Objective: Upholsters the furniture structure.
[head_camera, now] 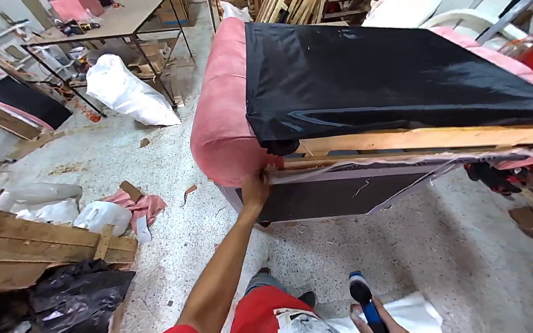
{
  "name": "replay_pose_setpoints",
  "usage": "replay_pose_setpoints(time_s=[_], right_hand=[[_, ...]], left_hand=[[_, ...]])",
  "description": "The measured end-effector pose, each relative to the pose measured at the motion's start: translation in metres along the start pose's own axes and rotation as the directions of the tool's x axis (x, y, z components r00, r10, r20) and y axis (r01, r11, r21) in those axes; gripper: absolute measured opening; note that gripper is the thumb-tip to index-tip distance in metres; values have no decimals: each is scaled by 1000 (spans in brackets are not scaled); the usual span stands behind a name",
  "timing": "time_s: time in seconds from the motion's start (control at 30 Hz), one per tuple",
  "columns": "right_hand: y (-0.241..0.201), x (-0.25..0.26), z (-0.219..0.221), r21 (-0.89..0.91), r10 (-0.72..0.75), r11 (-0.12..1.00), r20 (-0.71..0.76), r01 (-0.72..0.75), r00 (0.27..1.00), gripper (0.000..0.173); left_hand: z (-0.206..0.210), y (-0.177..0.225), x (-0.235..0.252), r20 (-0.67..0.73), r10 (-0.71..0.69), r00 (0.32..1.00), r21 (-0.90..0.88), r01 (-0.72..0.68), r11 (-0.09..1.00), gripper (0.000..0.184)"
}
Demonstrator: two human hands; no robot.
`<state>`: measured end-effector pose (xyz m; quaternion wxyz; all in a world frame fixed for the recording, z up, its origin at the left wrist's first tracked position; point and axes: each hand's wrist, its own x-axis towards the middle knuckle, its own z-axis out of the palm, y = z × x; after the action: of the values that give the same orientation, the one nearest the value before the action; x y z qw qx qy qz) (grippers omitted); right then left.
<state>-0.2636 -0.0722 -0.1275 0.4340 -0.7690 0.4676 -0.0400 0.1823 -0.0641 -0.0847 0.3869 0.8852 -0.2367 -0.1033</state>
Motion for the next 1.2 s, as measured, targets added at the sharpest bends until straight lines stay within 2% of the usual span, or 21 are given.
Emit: replay_pose_setpoints(time_s=[0.17,0.27,0.33,0.43,0.5,0.53,0.6,0.63,0.67,0.73,0.77,0.8,0.87,0.93,1.03,1.1,1.2], right_hand=[[-11,11,3,110,37,994,-85,-28,996,75],[-14,17,17,161,78,986,-160,-52,984,74],[-18,17,30,166,123,982,-231,-86,965,75],[-29,10,52,149,328,942,-239,-299,914,74],[-31,11,70,136,507,861,-174,-489,844,75],[-30,11,82,157,580,814,-155,-559,800,75],[-29,8,106,290,700,705,-139,-647,700,70],[-31,6,116,399,752,637,-138,-659,644,64],[-34,3,126,508,801,561,-132,-653,585,56],[-36,-5,152,710,879,375,-69,-596,471,44],[-33,-9,165,799,901,298,-54,-522,430,41],[-29,-14,177,865,913,247,-57,-437,403,40],[-25,-27,192,932,917,198,-67,-303,393,42],[-24,-35,200,954,919,184,-81,-236,387,42],[-24,-32,203,963,913,208,-127,-174,388,41],[-17,-21,211,950,900,241,-143,-197,413,43],[-6,1,234,895,872,312,-137,-318,469,50]], left_hand=[[8,-1,16,-176,71,982,-133,-95,987,31],[24,-17,14,-161,-24,987,-447,-51,893,29],[30,-22,15,-173,-16,985,-485,-71,872,29],[26,-33,19,-204,177,963,-242,-225,944,33],[23,-40,24,-197,348,917,-99,-371,923,35],[21,-45,28,-155,420,894,-99,-438,894,38],[17,-56,34,-20,495,869,-187,-489,852,62],[15,-57,37,27,507,862,-193,-493,848,70],[12,-58,41,45,521,852,-141,-511,848,69],[2,-55,52,34,569,822,31,-569,821,54],[-1,-48,59,30,576,817,105,-576,811,47],[-5,-39,65,38,578,815,169,-576,800,43],[-14,-24,66,39,593,804,306,-575,759,46],[-26,-13,63,38,635,771,424,-588,689,46],[-38,-3,57,157,679,717,587,-621,519,48],[-41,2,56,295,683,668,693,-642,328,47],[-42,18,55,545,606,580,748,-663,-38,49]])
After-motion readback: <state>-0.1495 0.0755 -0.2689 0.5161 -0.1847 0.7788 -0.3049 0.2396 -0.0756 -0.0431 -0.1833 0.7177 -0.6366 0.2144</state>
